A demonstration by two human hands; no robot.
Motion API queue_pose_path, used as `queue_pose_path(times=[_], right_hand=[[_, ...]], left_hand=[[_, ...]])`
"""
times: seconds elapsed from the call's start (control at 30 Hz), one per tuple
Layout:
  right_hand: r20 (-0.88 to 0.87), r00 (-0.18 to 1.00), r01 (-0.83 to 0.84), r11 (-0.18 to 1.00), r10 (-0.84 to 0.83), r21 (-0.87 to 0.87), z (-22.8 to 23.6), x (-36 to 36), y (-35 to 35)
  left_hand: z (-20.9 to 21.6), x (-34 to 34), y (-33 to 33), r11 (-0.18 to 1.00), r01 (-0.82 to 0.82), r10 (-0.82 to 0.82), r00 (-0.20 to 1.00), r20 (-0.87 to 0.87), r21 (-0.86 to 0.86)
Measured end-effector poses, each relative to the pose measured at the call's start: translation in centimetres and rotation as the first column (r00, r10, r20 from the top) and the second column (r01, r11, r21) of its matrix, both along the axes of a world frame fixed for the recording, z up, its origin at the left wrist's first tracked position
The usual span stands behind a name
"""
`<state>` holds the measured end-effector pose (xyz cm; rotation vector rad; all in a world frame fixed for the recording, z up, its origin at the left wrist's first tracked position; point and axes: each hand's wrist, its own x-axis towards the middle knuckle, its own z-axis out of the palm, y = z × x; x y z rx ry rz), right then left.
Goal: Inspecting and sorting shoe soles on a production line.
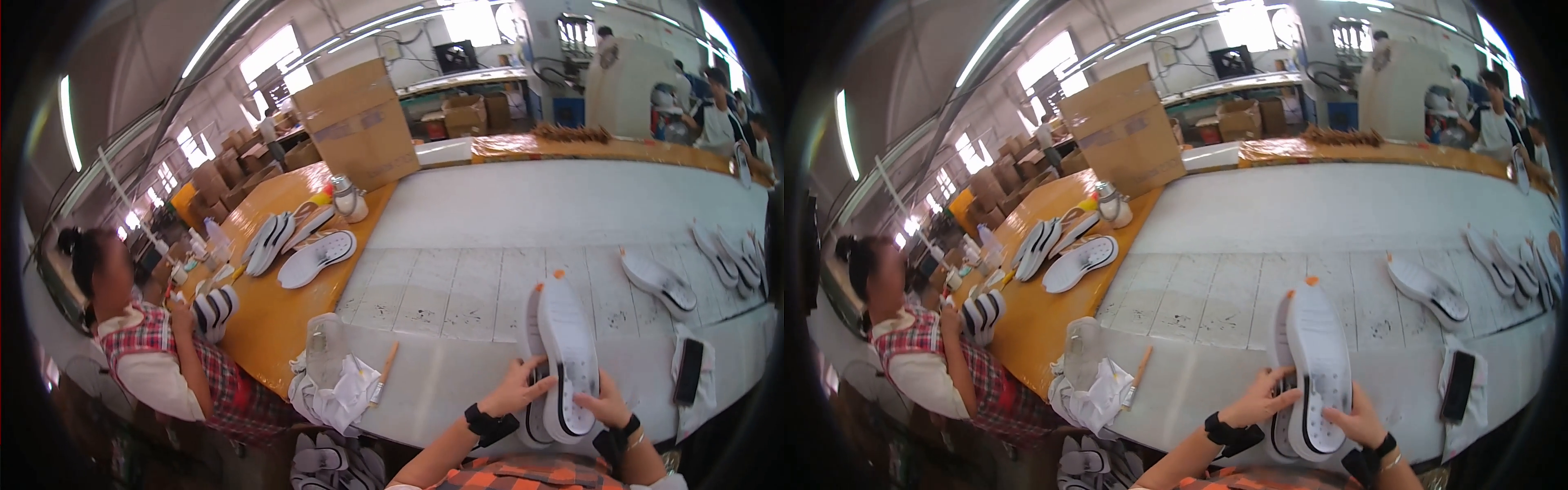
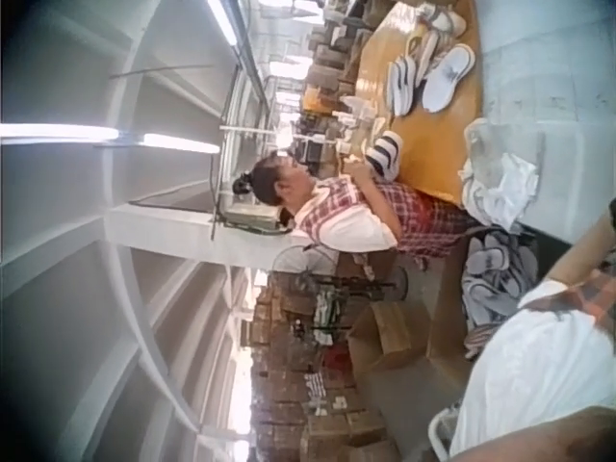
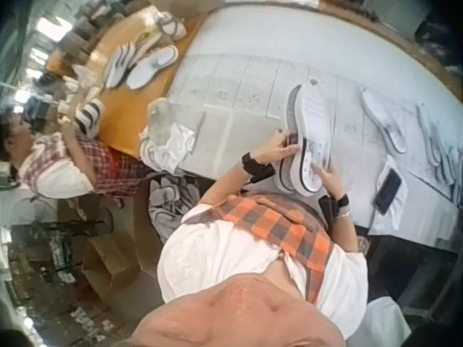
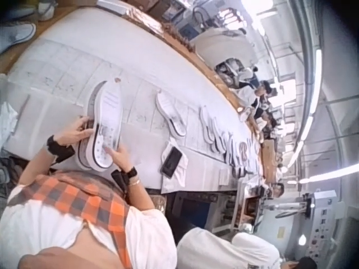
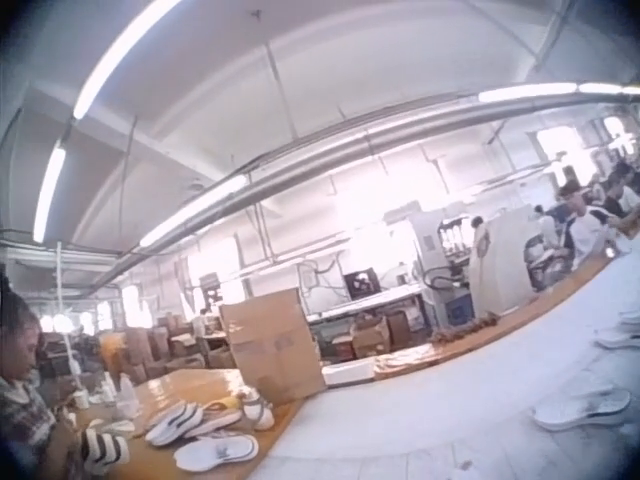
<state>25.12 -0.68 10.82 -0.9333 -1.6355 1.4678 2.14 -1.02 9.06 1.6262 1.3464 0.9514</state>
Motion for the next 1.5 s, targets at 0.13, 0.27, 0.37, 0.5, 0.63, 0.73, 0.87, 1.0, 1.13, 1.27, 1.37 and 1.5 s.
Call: queue_pose_path(times=[0.13, 0.27, 0.37, 0.5, 0.63, 0.73, 0.87, 1.0, 1.13, 1.27, 1.37, 1.5], right_hand=[[-0.374, 0.891, 0.061, 0.884, -0.257, -0.463, 0.1, 1.8, -0.1], [-0.372, 0.876, 0.150, 0.906, -0.307, -0.395, 0.6, 2.2, 0.5], [-0.347, 0.871, 0.197, 0.893, -0.349, -0.406, -0.2, 2.0, 0.4], [-0.328, 0.896, 0.161, 0.908, -0.298, -0.386, -1.4, 2.1, 0.6], [-0.480, 0.763, 0.248, 0.881, -0.434, -0.402, 0.1, -0.3, 2.2], [-0.635, 0.694, 0.200, 0.938, -0.340, -0.284, 5.2, -5.8, 3.7], [-0.574, 0.808, -0.268, 0.950, 0.132, -0.159, 7.5, -9.8, 3.5], [-0.411, 0.771, -0.502, 0.862, 0.486, 0.078, 9.3, -10.0, 3.4], [-0.401, 0.908, -0.202, 0.965, 0.120, -0.168, 1.1, -5.6, 5.0], [-0.227, 0.963, 0.085, 0.960, -0.148, -0.268, -3.7, 0.1, 4.0], [-0.164, 0.933, 0.269, 0.922, -0.322, -0.279, -4.0, 5.5, 5.3], [-0.101, 0.774, 0.615, 0.780, -0.625, -0.114, -3.4, 13.7, 11.1]], left_hand=[[-0.1, -1.2, 0.7, 0.973, 0.120, -0.049, 0.941, 0.334, -0.196], [-0.8, -8.4, 2.6, 0.950, -0.080, 0.250, 0.773, 0.583, -0.301], [7.7, -18.2, 2.4, 0.879, -0.475, 0.319, 0.635, 0.703, 0.030], [13.9, -22.3, 0.1, 0.701, -0.709, 0.005, -0.098, 0.995, -0.073], [5.7, -16.2, 0.4, 0.950, -0.299, -0.015, 0.244, 0.970, 0.090], [-2.0, -7.9, 0.9, 0.963, 0.086, 0.241, 0.144, 0.960, -0.255], [-2.4, 0.1, 0.1, 0.954, -0.066, -0.101, 0.848, 0.520, 0.292], [-3.8, 2.5, 2.8, 0.902, 0.421, -0.182, 0.578, 0.795, -0.099], [-6.1, 1.4, 4.6, 0.818, 0.511, 0.231, 0.131, 0.964, -0.265], [-5.8, 0.7, 4.0, 0.824, 0.431, 0.361, 0.103, 0.927, -0.369], [-5.6, 1.0, 3.9, 0.824, 0.406, 0.374, 0.133, 0.918, -0.395], [-5.0, 0.7, 3.9, 0.816, 0.414, 0.383, 0.135, 0.914, -0.403]])
